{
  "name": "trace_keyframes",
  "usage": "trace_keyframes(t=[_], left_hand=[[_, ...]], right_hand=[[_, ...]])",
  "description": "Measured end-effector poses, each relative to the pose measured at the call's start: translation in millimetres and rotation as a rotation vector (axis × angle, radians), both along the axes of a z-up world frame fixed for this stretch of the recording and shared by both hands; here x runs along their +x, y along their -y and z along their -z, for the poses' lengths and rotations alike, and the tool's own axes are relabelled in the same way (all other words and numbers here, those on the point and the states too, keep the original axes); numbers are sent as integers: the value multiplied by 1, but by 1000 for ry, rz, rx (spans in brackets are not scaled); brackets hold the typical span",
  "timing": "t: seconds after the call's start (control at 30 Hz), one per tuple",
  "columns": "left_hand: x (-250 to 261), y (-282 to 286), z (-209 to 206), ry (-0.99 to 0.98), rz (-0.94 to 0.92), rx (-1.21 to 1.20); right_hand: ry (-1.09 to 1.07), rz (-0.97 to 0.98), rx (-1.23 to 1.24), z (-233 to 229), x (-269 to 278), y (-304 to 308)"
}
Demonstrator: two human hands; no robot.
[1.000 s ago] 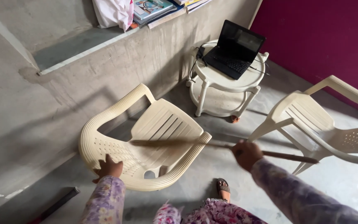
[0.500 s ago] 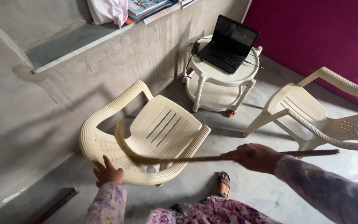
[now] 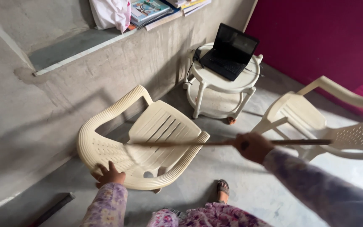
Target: The person uses a broom to dust a plastic chair and a wall shelf, then moves several books and notebooks from the shelf onto the chair. A laptop remains on a small table nearby.
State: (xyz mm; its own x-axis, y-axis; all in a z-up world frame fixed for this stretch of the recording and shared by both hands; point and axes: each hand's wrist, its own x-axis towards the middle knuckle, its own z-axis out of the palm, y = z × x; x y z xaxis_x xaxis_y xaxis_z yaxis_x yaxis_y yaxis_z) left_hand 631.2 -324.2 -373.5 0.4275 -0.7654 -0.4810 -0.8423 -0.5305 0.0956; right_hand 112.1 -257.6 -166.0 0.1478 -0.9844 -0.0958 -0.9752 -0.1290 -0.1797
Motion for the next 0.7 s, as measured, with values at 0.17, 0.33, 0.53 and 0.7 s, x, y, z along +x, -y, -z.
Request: trace_keyframes(t=[0.17,0.33,0.53,0.7], left_hand=[[16,25,-28,139,127,-54],[22,72,-59,174,119,-126],[-21,119,-116,58,157,-267],[-51,126,-167,49,309,-272]], right_hand=[[44,-8,-127,42,-45,6],[-390,61,-58,1,-49,28],[-215,176,-97,-2,-37,36],[-281,-28,-21,38,-71,38]])
